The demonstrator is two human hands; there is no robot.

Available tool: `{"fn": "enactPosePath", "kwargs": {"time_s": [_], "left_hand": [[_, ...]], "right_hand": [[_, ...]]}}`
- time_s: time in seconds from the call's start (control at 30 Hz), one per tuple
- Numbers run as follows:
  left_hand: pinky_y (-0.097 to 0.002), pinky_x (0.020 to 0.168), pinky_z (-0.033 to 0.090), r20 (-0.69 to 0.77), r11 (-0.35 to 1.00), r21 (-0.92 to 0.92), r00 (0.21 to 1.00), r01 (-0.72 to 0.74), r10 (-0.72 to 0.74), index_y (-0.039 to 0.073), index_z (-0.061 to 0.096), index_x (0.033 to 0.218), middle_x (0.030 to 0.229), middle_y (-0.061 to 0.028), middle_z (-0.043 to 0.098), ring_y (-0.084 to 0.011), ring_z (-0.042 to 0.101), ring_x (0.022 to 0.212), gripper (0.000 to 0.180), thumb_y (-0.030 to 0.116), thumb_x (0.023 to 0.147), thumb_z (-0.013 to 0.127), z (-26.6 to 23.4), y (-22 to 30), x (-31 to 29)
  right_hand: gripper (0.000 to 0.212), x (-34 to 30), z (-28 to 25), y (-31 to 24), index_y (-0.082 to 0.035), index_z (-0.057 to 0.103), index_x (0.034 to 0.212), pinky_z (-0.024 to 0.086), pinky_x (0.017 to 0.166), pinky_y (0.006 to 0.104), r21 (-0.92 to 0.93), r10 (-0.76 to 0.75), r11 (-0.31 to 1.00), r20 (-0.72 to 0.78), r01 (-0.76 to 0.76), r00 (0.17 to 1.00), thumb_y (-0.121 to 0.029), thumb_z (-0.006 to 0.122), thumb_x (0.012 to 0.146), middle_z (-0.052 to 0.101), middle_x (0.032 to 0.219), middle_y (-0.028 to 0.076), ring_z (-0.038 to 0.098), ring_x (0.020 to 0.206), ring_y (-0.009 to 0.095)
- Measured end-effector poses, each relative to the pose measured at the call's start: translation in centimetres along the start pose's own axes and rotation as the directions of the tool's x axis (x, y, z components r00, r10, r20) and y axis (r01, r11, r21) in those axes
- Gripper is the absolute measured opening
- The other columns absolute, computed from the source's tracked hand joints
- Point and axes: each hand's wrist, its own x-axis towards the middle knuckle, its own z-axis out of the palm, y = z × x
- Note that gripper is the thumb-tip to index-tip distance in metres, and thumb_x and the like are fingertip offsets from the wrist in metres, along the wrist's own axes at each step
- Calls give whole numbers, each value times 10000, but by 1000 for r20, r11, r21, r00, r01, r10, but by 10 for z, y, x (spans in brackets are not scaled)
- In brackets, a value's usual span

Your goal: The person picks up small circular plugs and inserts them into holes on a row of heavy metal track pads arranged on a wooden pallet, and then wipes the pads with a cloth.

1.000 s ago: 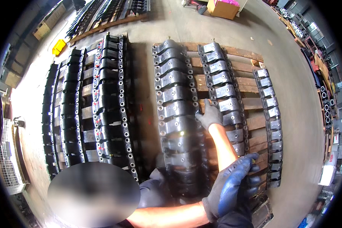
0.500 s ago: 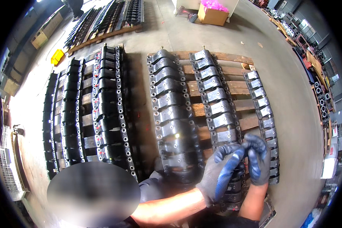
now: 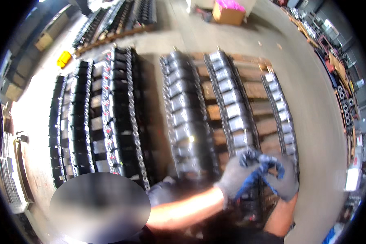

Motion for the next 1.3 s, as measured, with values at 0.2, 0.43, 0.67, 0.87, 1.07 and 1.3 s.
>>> {"fn": "enactPosePath", "kwargs": {"time_s": [0.2, 0.43, 0.67, 0.87, 1.07, 1.3], "left_hand": [[-267, 796, 560, -90, 979, 190, 991, -80, 98, -6, 648, 1198, 1002, -44, 714, -94, 652, 893, 308, 65, 918, 755, -4, 6, -3], [-237, 623, 525, -84, 851, -525, 996, -36, -10, 6, 586, 1226, 910, -22, 629, -93, 612, 737, 309, 216, 1016, 671, 2, 11, -6], [-209, 565, 500, -37, 808, -585, 993, 67, -109, 44, 653, 1090, 836, -12, 646, -76, 592, 653, 135, 158, 1018, 657, 1, 16, -8], [-212, 613, 503, -119, 967, -248, 992, -61, 32, -3, 679, 993, 878, -23, 691, -51, 607, 732, 97, 61, 947, 736, -2, 9, -4], [-203, 573, 466, -89, 996, 51, 993, -68, 73, 23, 699, 902, 764, 20, 666, -25, 564, 666, 93, 51, 904, 788, -1, 17, -10], [-223, 673, 513, -145, 930, 270, 944, -250, 296, -16, 695, 1019, 867, -19, 717, -37, 593, 752, 149, 20, 891, 762, -1, 13, -9]], "right_hand": [[440, 13, 12, -21, 12, 689, 1104, 529, 882, 348, -106, -98, 989, 11, 98, 995, -26, 765, 672, 690, 1073, 141, 670, 1004, 242], [347, 11, 16, 0, 12, 676, 1146, 532, 866, 296, 176, 5, 984, -233, 38, 972, 70, 709, 805, 691, 1043, 83, 645, 982, 159], [306, 6, 25, 10, 24, 650, 1158, 542, 845, 268, 413, 149, 910, -244, -36, 958, 81, 699, 861, 660, 1069, 57, 624, 957, 106], [418, 4, 13, 14, 3, 633, 1159, 499, 955, 319, 210, -19, 978, 35, 12, 999, 63, 749, 762, 637, 1109, 69, 605, 1038, 146], [539, -5, 8, 15, -1, 616, 1221, 484, 991, 331, 312, 126, 943, -17, -115, 992, 52, 776, 710, 625, 1165, 64, 598, 1105, 151], [573, 12, 34, -8, -3, 587, 1319, 508, 973, 323, -124, -74, 991, -252, 43, 965, 84, 699, 763, 644, 1157, 72, 625, 1098, 157]]}}
